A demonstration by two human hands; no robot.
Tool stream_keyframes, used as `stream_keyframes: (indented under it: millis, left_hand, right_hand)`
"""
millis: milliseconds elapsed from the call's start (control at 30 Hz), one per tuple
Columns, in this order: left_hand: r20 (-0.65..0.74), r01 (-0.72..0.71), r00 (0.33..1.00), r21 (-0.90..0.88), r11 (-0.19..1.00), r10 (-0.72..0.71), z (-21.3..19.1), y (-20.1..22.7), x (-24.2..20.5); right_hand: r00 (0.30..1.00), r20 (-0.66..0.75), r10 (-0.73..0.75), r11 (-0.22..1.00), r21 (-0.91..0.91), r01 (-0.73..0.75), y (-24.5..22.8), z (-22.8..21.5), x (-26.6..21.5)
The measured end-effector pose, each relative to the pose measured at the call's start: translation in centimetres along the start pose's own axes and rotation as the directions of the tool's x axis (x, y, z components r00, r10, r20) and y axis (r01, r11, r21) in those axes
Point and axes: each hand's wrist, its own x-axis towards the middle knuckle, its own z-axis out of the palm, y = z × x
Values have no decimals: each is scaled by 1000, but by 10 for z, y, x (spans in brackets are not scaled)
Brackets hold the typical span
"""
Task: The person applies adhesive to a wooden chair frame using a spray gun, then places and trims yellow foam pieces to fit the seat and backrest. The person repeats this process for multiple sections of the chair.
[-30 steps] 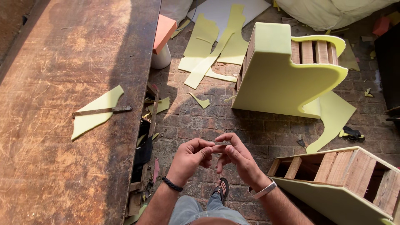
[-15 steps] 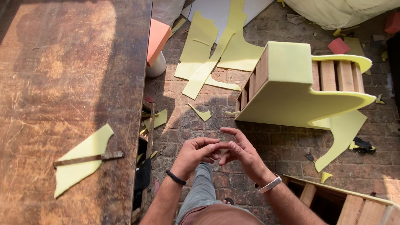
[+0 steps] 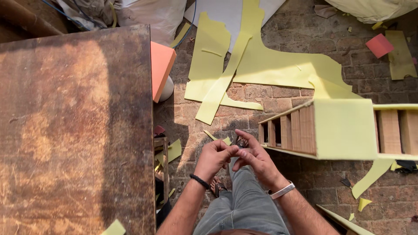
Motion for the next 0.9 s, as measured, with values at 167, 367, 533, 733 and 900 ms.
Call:
stream_keyframes:
  millis: [167, 367, 533, 733, 900]
  left_hand:
    - [-32, 120, 992, -86, 989, -123, -39, -8, 130]
    - [-127, 238, 963, -19, 971, -238, -96, -81, 283]
    - [-62, 238, 968, -96, 966, -245, -140, -164, 419]
    - [-272, 376, 870, -175, 910, -412, -187, -230, 543]
    - [-230, 521, 829, -20, 854, -511, -226, -287, 564]
  right_hand:
    - [996, 11, 88, 991, 101, -89, 23, -62, 150]
    - [940, -29, 339, 931, 158, -330, 108, -131, 307]
    - [934, -47, 353, 908, 256, -330, 235, -209, 424]
    - [666, -625, 408, 892, 118, -435, 401, -311, 548]
    - [693, -589, 416, 261, -652, -712, 488, -377, 586]
